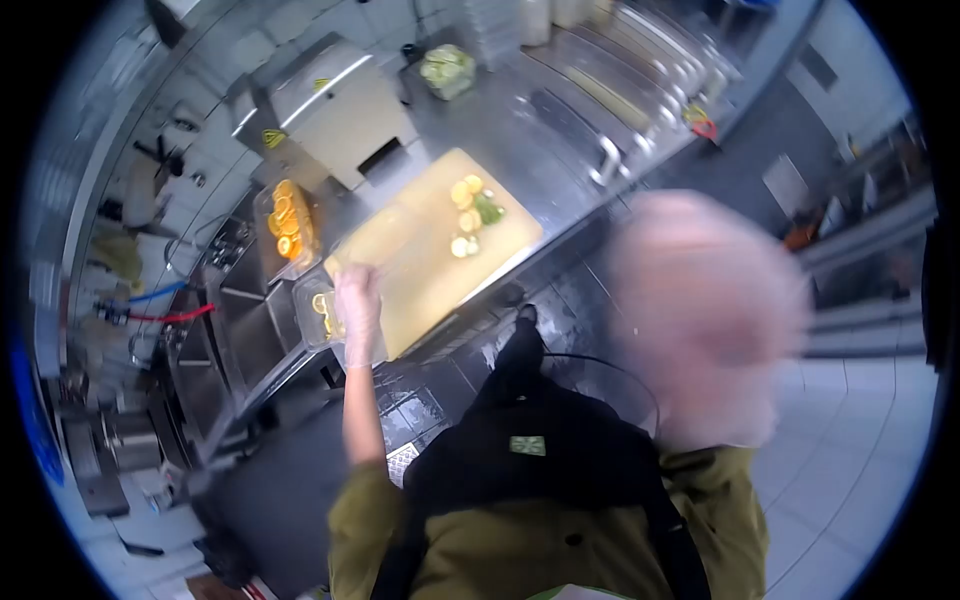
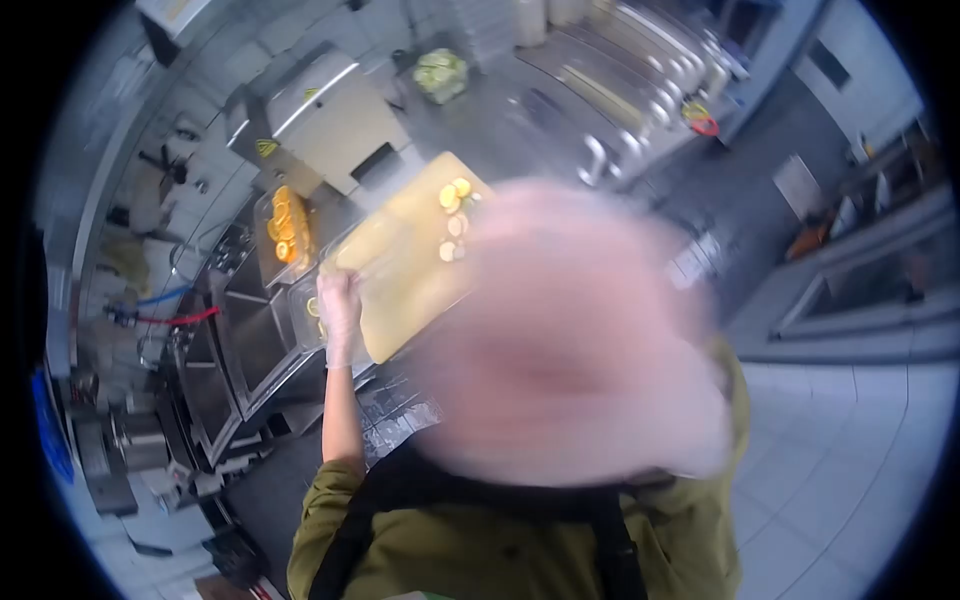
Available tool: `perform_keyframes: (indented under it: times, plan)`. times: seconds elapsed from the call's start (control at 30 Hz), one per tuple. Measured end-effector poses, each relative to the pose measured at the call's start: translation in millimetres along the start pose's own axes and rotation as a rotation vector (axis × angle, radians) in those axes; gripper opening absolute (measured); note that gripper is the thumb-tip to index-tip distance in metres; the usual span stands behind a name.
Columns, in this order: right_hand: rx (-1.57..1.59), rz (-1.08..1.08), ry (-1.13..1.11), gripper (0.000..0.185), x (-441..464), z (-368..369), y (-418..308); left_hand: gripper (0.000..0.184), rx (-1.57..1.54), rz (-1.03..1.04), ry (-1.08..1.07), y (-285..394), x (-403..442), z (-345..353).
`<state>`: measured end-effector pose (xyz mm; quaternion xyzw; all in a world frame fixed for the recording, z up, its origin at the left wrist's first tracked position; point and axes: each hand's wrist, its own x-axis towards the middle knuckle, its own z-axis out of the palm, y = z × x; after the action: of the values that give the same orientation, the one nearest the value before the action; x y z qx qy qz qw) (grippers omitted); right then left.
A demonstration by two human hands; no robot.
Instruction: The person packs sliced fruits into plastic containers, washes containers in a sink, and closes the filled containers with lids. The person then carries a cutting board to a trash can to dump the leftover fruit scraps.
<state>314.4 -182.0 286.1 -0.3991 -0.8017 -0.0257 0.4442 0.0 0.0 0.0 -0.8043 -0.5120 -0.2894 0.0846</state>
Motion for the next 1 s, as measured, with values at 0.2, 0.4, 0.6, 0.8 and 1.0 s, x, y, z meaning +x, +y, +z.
perform_keyframes:
  times: [0.2, 0.4, 0.6, 0.8, 1.0]
  plan:
    - [0.630, -0.404, -0.511, 0.029, 29.3, 83.3, -80.2, 0.005, -0.039, -0.104, -0.076, -28.1, -81.9, 13.2]
    - [0.851, -0.513, -0.656, 0.020, 56.3, 133.0, -151.5, 0.011, -0.141, -0.037, -0.128, -56.0, -96.6, 23.6]
    - [1.009, -0.447, -0.689, 0.015, 83.2, 221.6, -219.4, 0.014, -0.144, 0.126, -0.315, -76.7, -106.3, 15.0]
    - [1.152, -0.371, -0.623, 0.018, 121.2, 293.2, -267.3, 0.026, -0.557, 0.133, -0.150, -102.7, -111.0, -40.7]
    - [1.256, -0.294, -0.411, 0.026, 146.9, 317.8, -268.8, 0.027, -0.579, -0.099, 0.055, -172.8, -118.7, -51.8]
